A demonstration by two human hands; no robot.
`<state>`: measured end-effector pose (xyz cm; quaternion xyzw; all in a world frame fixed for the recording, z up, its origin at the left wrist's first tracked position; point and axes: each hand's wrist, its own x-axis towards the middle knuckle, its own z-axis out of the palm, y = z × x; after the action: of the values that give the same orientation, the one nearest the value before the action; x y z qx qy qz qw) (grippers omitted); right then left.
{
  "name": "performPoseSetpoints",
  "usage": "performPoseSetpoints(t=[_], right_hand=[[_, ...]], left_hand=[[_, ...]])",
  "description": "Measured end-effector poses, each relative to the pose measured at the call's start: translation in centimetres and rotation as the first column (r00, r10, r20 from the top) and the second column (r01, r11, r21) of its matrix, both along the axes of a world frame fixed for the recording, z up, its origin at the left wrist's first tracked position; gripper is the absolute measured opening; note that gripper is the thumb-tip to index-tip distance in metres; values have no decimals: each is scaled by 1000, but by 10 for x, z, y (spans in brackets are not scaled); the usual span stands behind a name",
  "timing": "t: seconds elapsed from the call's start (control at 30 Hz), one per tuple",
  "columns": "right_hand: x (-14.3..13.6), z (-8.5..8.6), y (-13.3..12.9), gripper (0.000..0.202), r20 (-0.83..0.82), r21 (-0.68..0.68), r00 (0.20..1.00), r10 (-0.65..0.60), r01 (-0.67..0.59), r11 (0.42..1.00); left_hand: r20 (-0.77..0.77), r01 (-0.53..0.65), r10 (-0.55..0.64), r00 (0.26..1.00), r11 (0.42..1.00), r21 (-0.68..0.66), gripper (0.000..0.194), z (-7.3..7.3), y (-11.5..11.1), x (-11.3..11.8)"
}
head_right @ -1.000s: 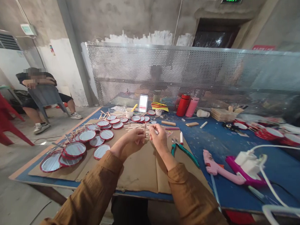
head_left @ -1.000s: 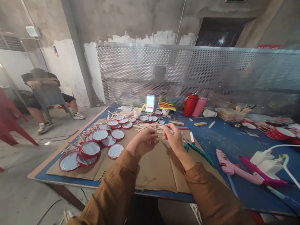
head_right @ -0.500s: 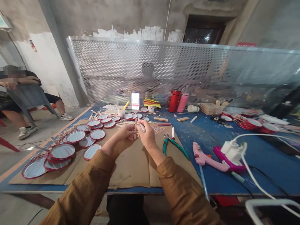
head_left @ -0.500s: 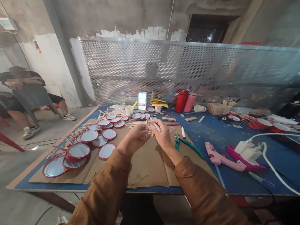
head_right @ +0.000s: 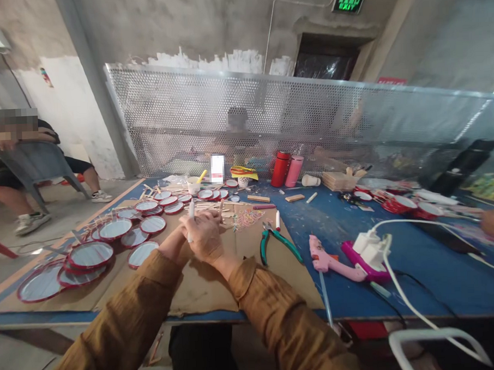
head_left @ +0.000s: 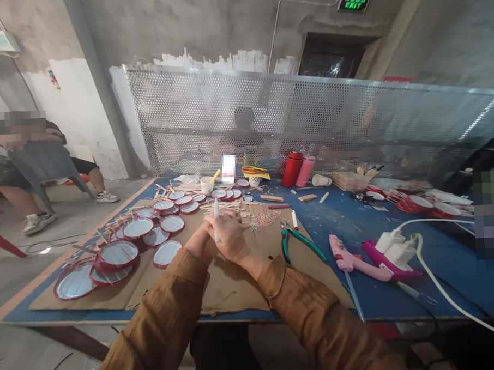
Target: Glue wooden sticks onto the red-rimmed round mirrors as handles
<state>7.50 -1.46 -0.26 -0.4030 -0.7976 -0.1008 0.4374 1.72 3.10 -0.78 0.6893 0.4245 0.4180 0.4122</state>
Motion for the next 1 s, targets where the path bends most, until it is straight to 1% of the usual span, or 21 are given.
performPoseSetpoints(t=[0.03,0.1,0.13,0.17,0.23,0.4,0.43,0.5,0.57,0.63,0.67,0.7,0.8,0.83,0.9,0.93,0.97,1.0], right_hand=[[-3,-2,2,25,-6,-6,1000,24,-24,1000],[-4,-5,5,26,-59,-26,997,54,-55,998],[-4,-5,6,26,-92,-36,994,60,-64,997],[-2,-6,7,26,-119,-42,991,62,-68,997],[1,-6,9,26,-147,-48,987,63,-70,996],[6,-5,13,25,-130,-54,985,110,-118,992],[6,-4,14,24,-125,-55,986,110,-117,992],[8,-3,14,22,-100,-62,991,92,-98,993],[10,-1,14,21,-55,-69,996,72,-75,995],[12,2,13,21,-14,-73,998,63,-64,995],[12,3,12,21,1,-76,998,62,-62,995],[13,4,12,22,10,-80,998,62,-61,995],[14,6,11,24,-3,-90,999,51,-51,995],[14,6,11,25,-16,-94,999,45,-47,994],[15,6,11,27,-53,-106,998,29,-35,994],[16,6,11,28,-75,-116,997,18,-27,993],[16,6,11,29,-98,-126,995,7,-19,992],[17,6,10,31,-119,-132,993,-1,-15,991]], left_hand=[[40,-149,148,988,988,33,27,-3,-6,4],[52,-223,221,974,974,45,33,-9,-13,13],[57,-295,292,955,954,51,35,-11,-14,17],[50,-336,334,941,941,46,36,-12,-14,20],[30,-400,400,916,916,23,35,-15,-11,25],[29,-455,454,890,890,32,25,-19,-1,30],[20,-449,449,894,893,30,23,-19,0,30],[3,-367,367,930,930,18,22,-15,2,30],[9,-201,201,980,979,24,24,-11,2,30],[19,-87,87,996,996,26,27,-8,2,31],[11,-71,71,997,997,15,28,-7,1,32],[-7,-83,83,997,997,-2,30,-6,0,34],[-73,-173,170,983,984,-36,31,-5,-2,39],[-77,-185,182,980,982,-36,31,-4,-2,39],[-55,-134,132,990,990,-35,29,-1,-2,37],[-55,-26,23,998,998,-50,28,0,-2,35],[-61,75,-79,995,995,-71,27,2,-1,31],[-63,122,-127,990,989,-82,27,3,0,28]])
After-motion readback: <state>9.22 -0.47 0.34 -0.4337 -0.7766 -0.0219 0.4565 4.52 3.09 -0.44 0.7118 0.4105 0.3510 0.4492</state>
